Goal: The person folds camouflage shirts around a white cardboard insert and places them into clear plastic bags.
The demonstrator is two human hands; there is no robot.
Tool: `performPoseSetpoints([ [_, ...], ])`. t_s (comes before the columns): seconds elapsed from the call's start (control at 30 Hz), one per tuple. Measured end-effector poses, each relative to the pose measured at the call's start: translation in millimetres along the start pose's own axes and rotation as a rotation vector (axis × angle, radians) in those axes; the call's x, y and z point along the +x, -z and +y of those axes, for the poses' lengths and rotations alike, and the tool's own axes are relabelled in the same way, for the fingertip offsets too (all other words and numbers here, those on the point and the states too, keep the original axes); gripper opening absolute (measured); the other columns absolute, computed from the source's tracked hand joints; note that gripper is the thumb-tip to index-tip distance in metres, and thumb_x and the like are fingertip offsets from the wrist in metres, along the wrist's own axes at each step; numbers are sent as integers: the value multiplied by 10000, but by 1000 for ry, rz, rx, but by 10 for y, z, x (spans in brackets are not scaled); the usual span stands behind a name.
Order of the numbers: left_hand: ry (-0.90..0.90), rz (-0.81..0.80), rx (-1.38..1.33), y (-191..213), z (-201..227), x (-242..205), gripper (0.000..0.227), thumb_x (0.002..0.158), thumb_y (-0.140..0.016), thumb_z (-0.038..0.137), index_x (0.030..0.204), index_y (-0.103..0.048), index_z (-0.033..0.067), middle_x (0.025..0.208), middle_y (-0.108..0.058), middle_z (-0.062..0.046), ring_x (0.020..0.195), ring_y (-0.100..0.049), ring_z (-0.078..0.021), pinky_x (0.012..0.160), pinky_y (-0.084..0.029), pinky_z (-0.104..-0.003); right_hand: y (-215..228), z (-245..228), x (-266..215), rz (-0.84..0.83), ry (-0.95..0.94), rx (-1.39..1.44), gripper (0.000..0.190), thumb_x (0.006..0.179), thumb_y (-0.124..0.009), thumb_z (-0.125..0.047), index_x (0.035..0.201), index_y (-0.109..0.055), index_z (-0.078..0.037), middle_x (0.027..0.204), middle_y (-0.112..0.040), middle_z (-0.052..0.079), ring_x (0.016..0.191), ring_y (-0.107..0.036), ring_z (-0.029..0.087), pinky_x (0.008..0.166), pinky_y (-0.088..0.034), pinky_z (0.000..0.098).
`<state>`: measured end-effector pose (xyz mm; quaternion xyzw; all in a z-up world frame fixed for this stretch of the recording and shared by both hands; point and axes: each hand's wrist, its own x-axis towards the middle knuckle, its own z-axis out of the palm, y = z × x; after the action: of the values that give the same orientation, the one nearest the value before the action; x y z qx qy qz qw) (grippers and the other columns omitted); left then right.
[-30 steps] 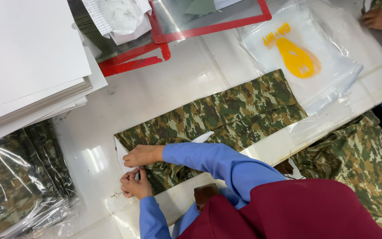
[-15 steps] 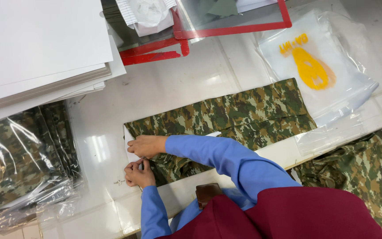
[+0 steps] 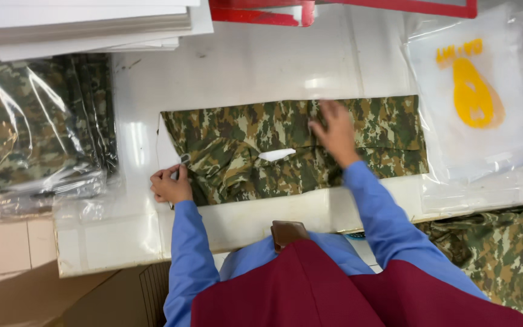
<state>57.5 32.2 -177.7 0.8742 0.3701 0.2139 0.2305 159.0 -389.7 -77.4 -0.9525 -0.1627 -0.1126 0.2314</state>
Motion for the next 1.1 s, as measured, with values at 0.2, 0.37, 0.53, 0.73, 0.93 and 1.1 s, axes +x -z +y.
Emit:
performPoseSetpoints([
  [0.2,147,-101,-100,266,-169,-68,351,852,-862,337,1130,-680,225,1259,-467,-36,1184,-469,-346,973,-357,-574,641,1422,-872,130,-846,-369,1061,887,-843,-729,1509,-417,17,1220,-522,301,1120,-567,513,836,-534,658],
  [0.37,75,-63,-178,369,-215,-159,498,873,-857,201,1285,-597,98,1315,-427,-140,1239,-479,-412,1050,-374,-522,230,694,-271,103,-866,69,506,953,-783,-422,1370,-664,-163,1086,-728,174,1016,-696,415,801,-555,600],
  [0.53,33,-186,-323,520,-303,-183,264,1070,-592,113,1328,-577,56,1300,-437,-202,1268,-481,-498,1082,-400,-530,145,-1789,13,-566,109,895,930,922,-702,-523,1632,-253,-123,1624,-343,242,1404,-448,415,1155,-390,641],
  [0.73,60,-247,-331,552,-614,-373,248,1043,-543,81,1260,-651,27,1239,-509,-231,1234,-531,-499,1079,-432,-518,-517,-2066,-538,-637,578,372,785,856,-751,25,1558,-434,-123,1540,-418,241,1402,-441,455,1170,-302,658],
  [0.93,115,-1360,-520,879,92,-1327,570,953,-686,248,1501,-564,150,1493,-548,-198,1316,-603,-398,1093,-492,-513,-574,-384,-489,-221,-44,95,279,981,-659,-89,1244,-683,2,1351,-552,293,1298,-534,458,1186,-269,636],
  [1.1,-112,-1013,-400,429,747,-716,475,974,-686,195,1431,-608,95,1444,-549,-204,1288,-602,-412,1046,-520,-541,-386,266,-511,-183,-503,172,274,1050,-622,-321,1289,-708,-219,1174,-571,32,1027,-678,245,909,-546,416],
])
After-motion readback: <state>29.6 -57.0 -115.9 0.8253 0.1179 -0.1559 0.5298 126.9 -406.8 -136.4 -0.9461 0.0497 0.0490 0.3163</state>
